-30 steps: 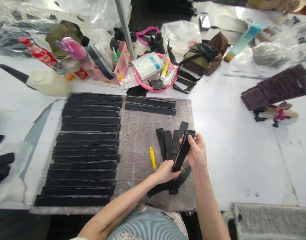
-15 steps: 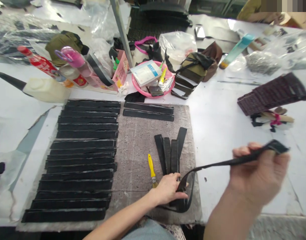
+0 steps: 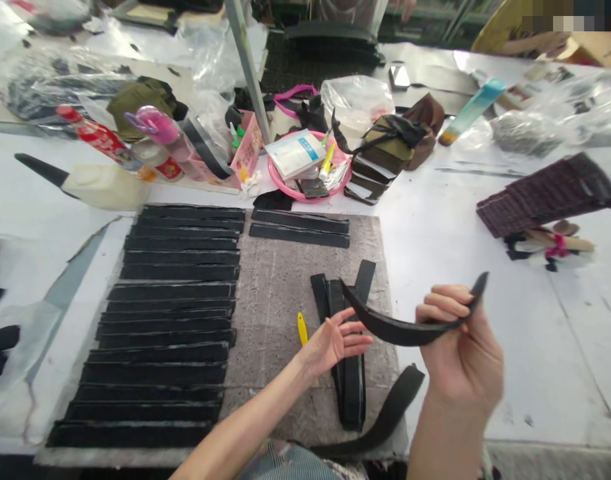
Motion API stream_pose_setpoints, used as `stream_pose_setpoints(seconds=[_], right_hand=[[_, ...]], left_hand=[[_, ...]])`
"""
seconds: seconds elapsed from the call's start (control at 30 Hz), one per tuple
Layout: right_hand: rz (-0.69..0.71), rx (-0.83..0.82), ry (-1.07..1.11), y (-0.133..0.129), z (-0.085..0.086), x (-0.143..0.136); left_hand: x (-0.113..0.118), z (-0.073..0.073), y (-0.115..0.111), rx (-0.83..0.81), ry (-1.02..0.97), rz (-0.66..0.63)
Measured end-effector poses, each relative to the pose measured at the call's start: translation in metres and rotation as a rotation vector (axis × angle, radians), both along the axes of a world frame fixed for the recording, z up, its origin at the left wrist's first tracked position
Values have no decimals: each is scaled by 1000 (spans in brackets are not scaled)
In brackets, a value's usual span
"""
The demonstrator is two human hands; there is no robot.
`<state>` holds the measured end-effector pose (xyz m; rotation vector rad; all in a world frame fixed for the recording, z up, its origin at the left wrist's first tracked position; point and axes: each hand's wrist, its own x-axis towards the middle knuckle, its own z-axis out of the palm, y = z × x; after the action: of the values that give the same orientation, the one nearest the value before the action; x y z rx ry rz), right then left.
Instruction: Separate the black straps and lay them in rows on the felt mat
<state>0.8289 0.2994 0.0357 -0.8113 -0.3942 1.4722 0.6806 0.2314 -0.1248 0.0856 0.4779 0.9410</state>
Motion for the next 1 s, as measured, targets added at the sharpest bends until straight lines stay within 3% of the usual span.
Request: stream_pose_setpoints(seconds=[0.07,0.17,0.3,0.43,0.53,0.63,0.77,1.0], right_hand=[[45,-20,-28,6,-14,-9],[-67,-69,-50,21,-45,-13],[-180,-166,-124,42,-104,-22],[-74,-239,-379,60,-156,-42],[31,-262,-651,75,-183,-53],[113,-253,-1029,88,-201,-55],[154,-161,-1595,98,-213,-51],[152,-110,-1694,102,-212,-44]], left_hand=[[-14,-3,9,-122,92,202],[-50,-10,21,-288,333,444],[-111,-14,45,-254,553,567],[-165,-13,82,-107,803,626],[-189,-20,109,-5,929,638],[-201,-33,127,62,1056,610],[-205,-51,134,42,1244,592],[-203,-60,133,64,1278,605]])
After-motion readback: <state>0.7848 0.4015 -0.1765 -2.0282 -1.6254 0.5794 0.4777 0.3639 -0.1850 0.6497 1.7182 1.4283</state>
